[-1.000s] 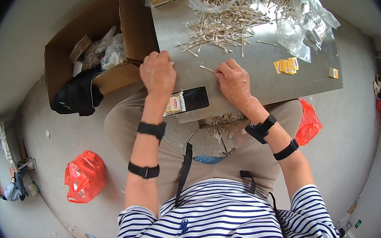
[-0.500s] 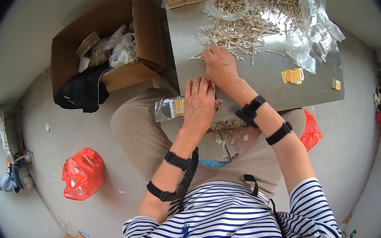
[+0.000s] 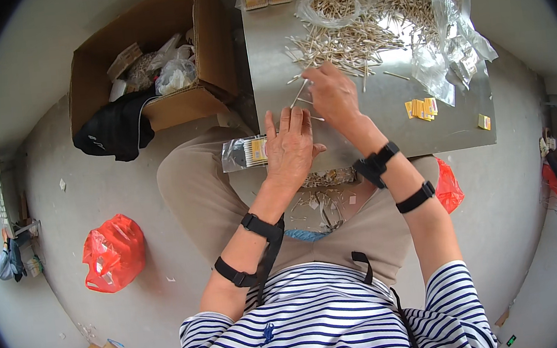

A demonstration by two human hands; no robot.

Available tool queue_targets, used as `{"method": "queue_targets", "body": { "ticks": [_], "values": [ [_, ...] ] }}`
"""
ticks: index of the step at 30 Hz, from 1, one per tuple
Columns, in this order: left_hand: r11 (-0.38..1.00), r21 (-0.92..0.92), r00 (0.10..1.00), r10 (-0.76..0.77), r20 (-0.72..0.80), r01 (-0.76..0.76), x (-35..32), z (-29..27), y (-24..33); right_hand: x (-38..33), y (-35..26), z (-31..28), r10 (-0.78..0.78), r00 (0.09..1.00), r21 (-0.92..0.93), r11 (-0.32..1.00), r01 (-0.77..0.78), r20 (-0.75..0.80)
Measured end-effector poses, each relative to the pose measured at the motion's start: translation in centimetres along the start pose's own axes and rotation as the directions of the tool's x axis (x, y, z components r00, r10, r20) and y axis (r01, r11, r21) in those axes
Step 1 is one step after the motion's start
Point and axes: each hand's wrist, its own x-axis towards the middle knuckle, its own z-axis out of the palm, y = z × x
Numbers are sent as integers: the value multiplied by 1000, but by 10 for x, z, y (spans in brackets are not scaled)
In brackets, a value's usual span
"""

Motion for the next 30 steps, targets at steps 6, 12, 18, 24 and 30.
{"method": "queue_targets", "body": {
  "ticks": [6,12,18,24,30],
  "values": [
    [1000,-17,999,-13,32,14,0,0,1,-2,11,6,-114,990,-85,989,121,86],
    [998,-11,998,64,-7,-64,-2,2,-4,-22,18,1,-104,994,-83,991,107,44],
    [998,-59,998,40,47,-37,-3,1,-4,-49,8,-5,71,997,22,997,-71,19],
    [997,-74,999,23,44,-20,-10,-5,-2,-64,-1,0,-27,1000,49,998,28,-7],
    [1000,-26,991,-7,132,11,-10,-7,-2,-15,-4,1,170,984,41,985,-168,-47]
  ]
}}
